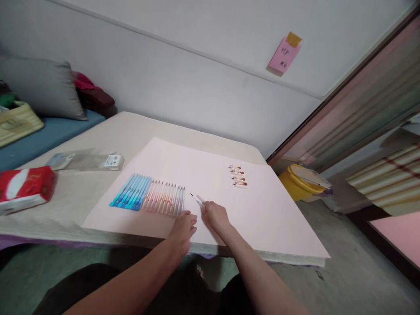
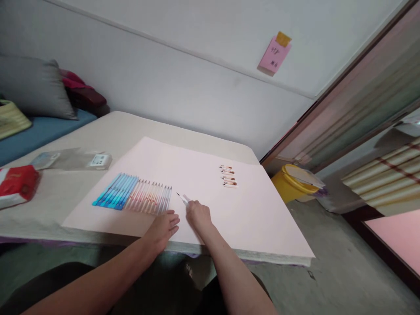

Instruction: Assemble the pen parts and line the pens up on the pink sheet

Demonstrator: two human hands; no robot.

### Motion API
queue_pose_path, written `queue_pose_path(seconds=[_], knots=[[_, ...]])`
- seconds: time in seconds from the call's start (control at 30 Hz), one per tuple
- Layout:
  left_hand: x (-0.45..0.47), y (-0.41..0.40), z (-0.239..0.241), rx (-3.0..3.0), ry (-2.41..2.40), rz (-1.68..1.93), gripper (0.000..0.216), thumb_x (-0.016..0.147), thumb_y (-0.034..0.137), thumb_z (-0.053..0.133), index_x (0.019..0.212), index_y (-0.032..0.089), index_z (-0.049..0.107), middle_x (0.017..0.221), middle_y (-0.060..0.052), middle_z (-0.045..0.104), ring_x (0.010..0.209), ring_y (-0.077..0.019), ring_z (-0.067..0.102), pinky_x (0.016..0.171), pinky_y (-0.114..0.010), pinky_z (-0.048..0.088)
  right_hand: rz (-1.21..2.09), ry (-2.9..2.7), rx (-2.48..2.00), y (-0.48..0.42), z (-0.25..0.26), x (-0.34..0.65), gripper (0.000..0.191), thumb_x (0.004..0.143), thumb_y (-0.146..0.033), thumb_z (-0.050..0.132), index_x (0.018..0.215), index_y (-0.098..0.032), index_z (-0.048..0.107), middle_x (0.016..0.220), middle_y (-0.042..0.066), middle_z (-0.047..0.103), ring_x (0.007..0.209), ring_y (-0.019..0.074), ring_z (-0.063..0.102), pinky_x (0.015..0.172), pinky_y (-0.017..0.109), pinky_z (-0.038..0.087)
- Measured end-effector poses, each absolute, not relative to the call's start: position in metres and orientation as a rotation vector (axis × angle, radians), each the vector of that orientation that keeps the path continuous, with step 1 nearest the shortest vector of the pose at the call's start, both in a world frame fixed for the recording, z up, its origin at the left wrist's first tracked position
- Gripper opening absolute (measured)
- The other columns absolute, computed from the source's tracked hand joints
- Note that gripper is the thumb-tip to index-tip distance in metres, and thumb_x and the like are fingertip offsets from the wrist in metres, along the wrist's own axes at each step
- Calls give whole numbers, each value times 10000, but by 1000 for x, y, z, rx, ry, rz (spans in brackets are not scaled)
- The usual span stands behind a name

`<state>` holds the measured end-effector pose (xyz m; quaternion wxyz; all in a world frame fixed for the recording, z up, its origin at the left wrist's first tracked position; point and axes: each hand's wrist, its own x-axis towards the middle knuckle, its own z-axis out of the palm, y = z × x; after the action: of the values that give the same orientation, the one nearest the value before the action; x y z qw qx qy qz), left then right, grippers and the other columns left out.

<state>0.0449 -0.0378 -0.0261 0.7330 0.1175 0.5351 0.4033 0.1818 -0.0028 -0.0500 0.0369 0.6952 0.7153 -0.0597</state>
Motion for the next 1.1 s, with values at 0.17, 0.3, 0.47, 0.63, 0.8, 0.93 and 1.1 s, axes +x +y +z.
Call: queue_pose_path(seconds=[0.17,0.3,0.47,0.63,0.8,0.93,1.1], knots=[[46,-35,-30,274,1182,830,244,725,129,580,947,199,508,919,-68,622,940,-169,592,761,-255,447,-215,2207,2102,-1,-49,184,238,848,-235,439,988,-142,609,937,128,672,828,237,637,690,315,432],[48,-34,-30,282,1150,833,189,722,160,611,897,195,549,904,-48,629,852,-139,601,721,-234,454,-295,2311,2088,-7,-38,179,195,791,-295,522,888,-164,629,859,93,687,791,223,627,646,282,409],[46,-34,-31,320,1167,878,130,723,165,618,847,183,580,765,-18,623,647,-93,584,617,-205,447,-638,2456,2066,-15,-24,175,130,774,-294,563,746,-187,632,702,23,655,659,146,572,569,221,346],[45,-29,-30,297,1151,939,118,699,139,639,784,157,559,693,-20,614,602,-97,594,570,-201,434,-1045,2576,2051,-7,-19,187,193,790,-260,561,630,-163,606,561,-32,534,553,88,469,532,184,315],[47,-27,-33,292,1140,967,137,687,153,656,764,167,543,650,-3,597,582,-95,582,555,-203,427,-1175,2596,2088,-4,-18,188,143,772,-203,559,651,-162,622,558,-41,503,556,88,448,526,173,324],[46,-29,-35,297,1087,976,177,675,206,698,754,170,544,647,6,595,550,-80,559,536,-190,417,-1334,2621,1998,-7,-20,183,119,771,-198,553,703,-166,645,577,-42,520,553,85,457,529,167,339],[45,-27,-32,281,1095,995,142,702,199,669,732,151,538,681,-26,628,560,-75,568,533,-179,420,-1230,2495,2195,4,-25,194,205,820,-219,477,772,-167,670,572,-27,565,523,95,491,531,183,357]])
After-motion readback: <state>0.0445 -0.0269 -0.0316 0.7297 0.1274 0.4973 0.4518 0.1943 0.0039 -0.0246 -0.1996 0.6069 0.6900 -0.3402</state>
